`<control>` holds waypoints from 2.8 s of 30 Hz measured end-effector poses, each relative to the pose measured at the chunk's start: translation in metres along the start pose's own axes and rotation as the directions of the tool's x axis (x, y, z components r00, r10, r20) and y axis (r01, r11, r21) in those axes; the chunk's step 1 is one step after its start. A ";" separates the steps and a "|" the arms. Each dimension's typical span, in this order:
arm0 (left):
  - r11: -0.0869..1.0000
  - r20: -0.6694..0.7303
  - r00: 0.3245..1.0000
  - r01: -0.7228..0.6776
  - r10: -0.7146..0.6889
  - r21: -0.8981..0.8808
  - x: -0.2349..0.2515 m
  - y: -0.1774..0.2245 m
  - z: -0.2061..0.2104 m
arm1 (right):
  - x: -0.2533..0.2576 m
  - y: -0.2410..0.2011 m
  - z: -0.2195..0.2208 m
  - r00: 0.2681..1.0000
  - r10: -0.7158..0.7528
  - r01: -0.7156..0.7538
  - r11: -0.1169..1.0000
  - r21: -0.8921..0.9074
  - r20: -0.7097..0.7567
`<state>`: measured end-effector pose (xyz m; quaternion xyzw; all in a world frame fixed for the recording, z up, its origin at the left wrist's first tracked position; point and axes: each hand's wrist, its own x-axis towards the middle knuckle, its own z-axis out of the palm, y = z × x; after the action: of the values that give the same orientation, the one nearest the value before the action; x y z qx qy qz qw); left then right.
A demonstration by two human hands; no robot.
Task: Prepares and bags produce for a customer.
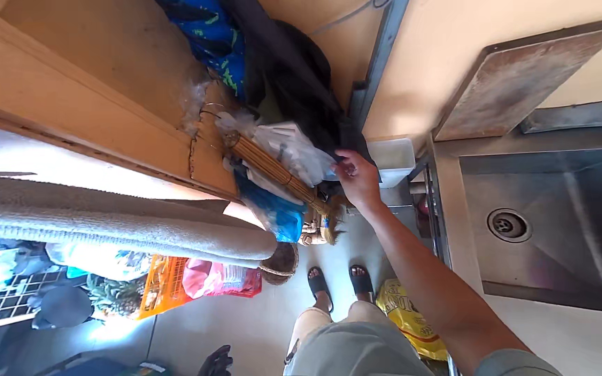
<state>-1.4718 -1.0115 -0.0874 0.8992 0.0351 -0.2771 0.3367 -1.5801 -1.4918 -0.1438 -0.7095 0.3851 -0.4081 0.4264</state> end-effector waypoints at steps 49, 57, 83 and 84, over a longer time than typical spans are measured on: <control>0.008 -0.210 0.771 -0.257 -0.602 -0.966 0.104 -0.421 -0.403 | -0.662 -0.405 0.723 -0.166 -0.349 0.102 0.924 0.368 0.922; -0.205 -0.133 0.504 -0.558 -0.853 -0.804 0.140 -0.450 -0.452 | -0.721 -0.486 0.798 -0.559 -0.446 0.126 0.788 0.603 0.699; -0.234 -0.151 0.539 -0.579 -0.829 -0.781 0.182 -0.581 -0.608 | -0.895 -0.540 0.898 -0.960 0.012 0.128 0.907 0.400 0.281; -0.233 -0.140 0.519 -0.588 -0.843 -0.774 0.185 -0.581 -0.611 | -0.898 -0.541 0.905 -0.962 0.016 0.127 0.909 0.397 0.271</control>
<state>-1.1707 -0.2047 -0.1453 0.2318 0.5245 0.2795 0.7701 -0.9842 -0.2418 -0.1455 -0.5854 -0.4960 0.5576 0.3169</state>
